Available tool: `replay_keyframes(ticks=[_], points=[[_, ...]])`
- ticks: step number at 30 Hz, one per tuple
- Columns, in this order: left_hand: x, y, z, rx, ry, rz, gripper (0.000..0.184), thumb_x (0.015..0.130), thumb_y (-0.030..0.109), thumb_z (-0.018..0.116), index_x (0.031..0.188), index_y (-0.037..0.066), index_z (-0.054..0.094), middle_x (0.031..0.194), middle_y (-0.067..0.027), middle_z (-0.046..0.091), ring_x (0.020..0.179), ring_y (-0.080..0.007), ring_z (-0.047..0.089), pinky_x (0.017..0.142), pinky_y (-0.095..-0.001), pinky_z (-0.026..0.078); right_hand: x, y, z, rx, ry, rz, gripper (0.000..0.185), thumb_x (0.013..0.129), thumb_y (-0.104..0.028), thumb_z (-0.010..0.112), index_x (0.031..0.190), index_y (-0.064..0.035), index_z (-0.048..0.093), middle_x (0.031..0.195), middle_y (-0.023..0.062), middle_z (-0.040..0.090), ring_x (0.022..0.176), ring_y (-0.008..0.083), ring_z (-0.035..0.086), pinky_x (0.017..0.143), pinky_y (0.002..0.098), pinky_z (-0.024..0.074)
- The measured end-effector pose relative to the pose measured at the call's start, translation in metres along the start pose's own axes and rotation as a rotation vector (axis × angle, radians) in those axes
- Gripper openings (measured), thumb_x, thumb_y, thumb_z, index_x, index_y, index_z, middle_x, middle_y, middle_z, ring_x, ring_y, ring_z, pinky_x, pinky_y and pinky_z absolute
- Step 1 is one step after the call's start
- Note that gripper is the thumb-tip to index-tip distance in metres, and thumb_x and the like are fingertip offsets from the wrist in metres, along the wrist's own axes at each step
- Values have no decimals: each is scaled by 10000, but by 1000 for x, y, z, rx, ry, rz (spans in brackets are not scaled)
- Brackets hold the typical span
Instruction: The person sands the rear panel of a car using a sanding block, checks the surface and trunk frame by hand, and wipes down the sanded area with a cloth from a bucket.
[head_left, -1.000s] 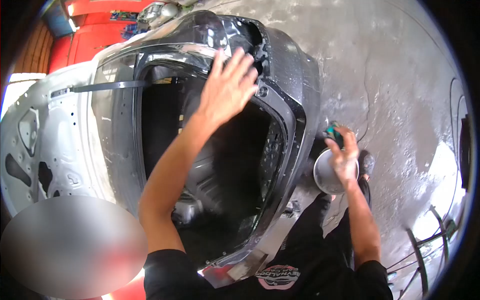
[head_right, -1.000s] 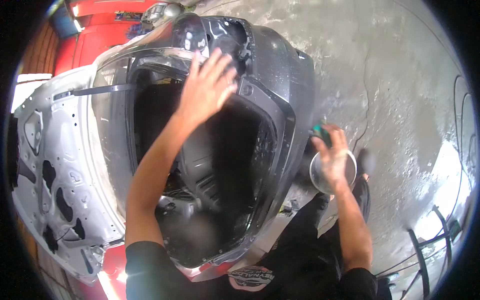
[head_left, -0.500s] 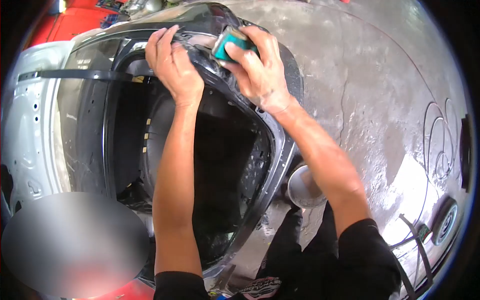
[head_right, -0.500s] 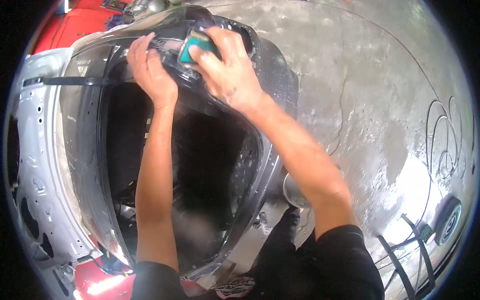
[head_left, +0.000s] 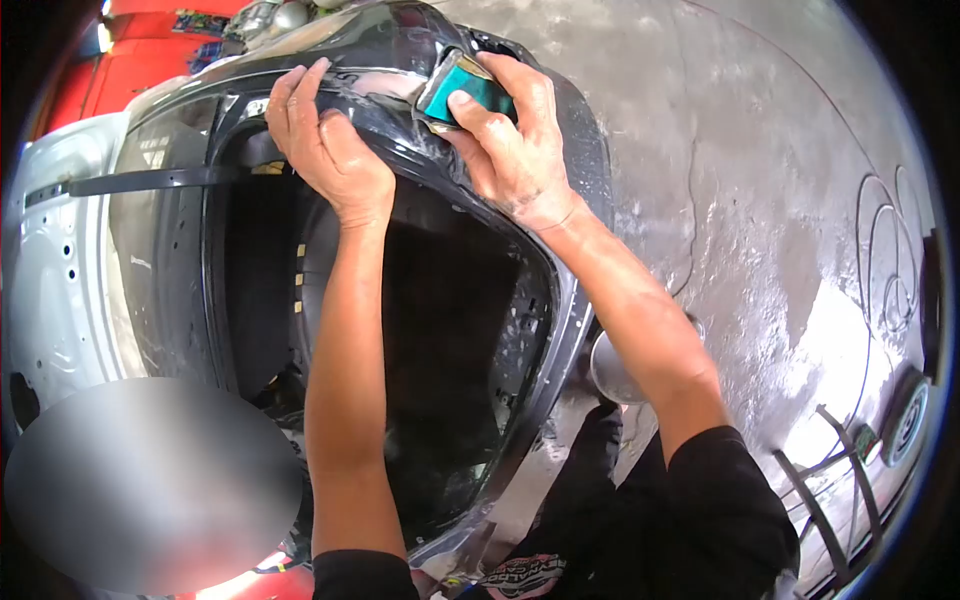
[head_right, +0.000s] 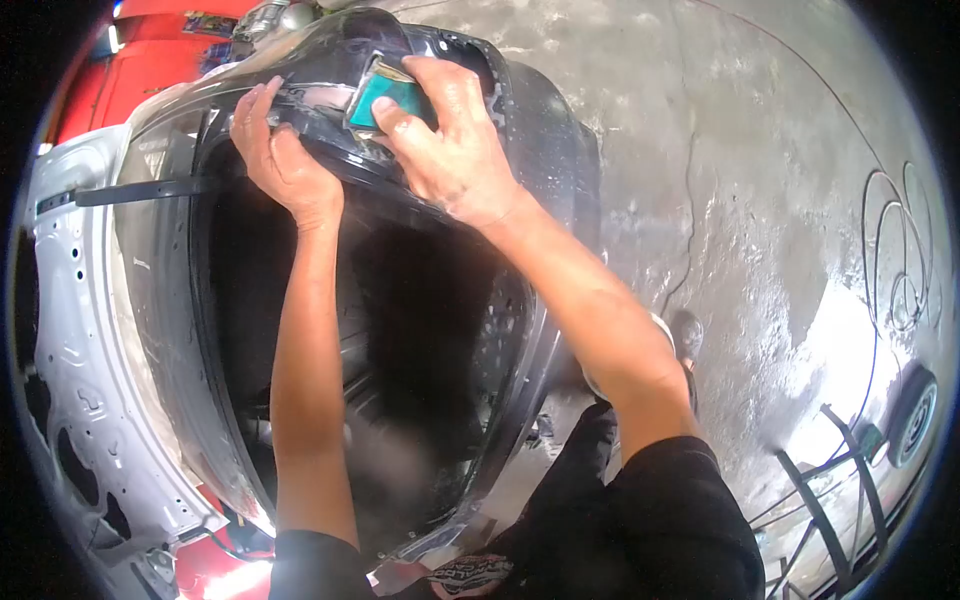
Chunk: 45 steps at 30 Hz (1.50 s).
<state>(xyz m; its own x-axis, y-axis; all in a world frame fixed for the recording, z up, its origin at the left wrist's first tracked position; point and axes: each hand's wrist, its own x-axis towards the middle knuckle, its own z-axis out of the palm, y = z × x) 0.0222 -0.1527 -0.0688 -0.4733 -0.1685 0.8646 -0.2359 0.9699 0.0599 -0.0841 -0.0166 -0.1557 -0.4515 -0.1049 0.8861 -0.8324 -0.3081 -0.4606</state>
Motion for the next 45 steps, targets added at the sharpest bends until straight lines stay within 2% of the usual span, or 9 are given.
replay_keyframes(ticks=[7,13,16,19,20,25,36,40,45], points=[[0,0,-1,-25,0,-29,432,879,123,466,1220,-12,694,1308,-205,603,1254,-376,531,1131,-491,361,-59,-5,-38,-98,-151,391,436,773,-35,875,1152,-58,660,1278,221,609,1112,392,639,925,455,551],[-2,1,-3,-8,-36,-29,438,872,99,455,1222,-19,690,1307,-214,609,1273,-382,526,1139,-505,363,-6,-9,1,83,71,209,335,809,-57,830,1094,-32,657,1239,220,610,1062,431,608,880,471,527],[1,2,-3,16,-44,-37,456,865,96,452,1238,-25,683,1284,-226,636,1275,-397,530,1135,-523,376,-54,-22,-22,33,-76,462,336,821,-75,827,1101,-25,649,1200,221,608,1049,422,609,864,466,533],[1,0,-2,12,-35,-11,459,866,99,451,1243,-24,681,1282,-229,635,1283,-396,524,1137,-526,371,-51,-50,-40,504,162,1271,209,954,-88,735,1132,-12,655,1019,111,714,906,173,678,803,316,554],[-1,-1,-5,9,-44,-14,451,874,112,451,1238,-23,680,1293,-227,619,1283,-394,520,1141,-519,361,-34,-49,-44,479,205,1280,199,1008,-117,681,1148,20,649,933,46,717,874,86,643,788,255,533],[2,6,-4,24,-57,-64,433,890,129,458,1235,-18,675,1312,-222,586,1282,-388,511,1145,-505,344,21,-5,2,1056,277,1544,142,1030,-160,652,993,-23,663,884,44,691,754,130,634,725,314,535],[2,3,-3,28,-90,-38,428,873,100,478,1242,-8,668,1315,-208,580,1276,-380,512,1139,-503,346,-7,-45,-44,1041,95,1621,132,1010,-156,682,1019,-28,649,852,72,697,654,149,642,538,327,538],[4,5,-6,37,-87,-55,434,863,86,485,1250,8,666,1318,-201,577,1273,-381,515,1140,-509,345,-15,-48,-46,856,340,1617,222,964,-147,737,1115,-12,644,872,59,698,755,118,639,648,282,510],[3,9,-6,43,-71,-61,442,859,62,472,1254,-3,660,1302,-227,573,1285,-388,522,1135,-506,369,-8,-44,-12,682,171,1623,276,908,-109,733,1130,40,668,880,63,680,787,128,578,698,295,448]])
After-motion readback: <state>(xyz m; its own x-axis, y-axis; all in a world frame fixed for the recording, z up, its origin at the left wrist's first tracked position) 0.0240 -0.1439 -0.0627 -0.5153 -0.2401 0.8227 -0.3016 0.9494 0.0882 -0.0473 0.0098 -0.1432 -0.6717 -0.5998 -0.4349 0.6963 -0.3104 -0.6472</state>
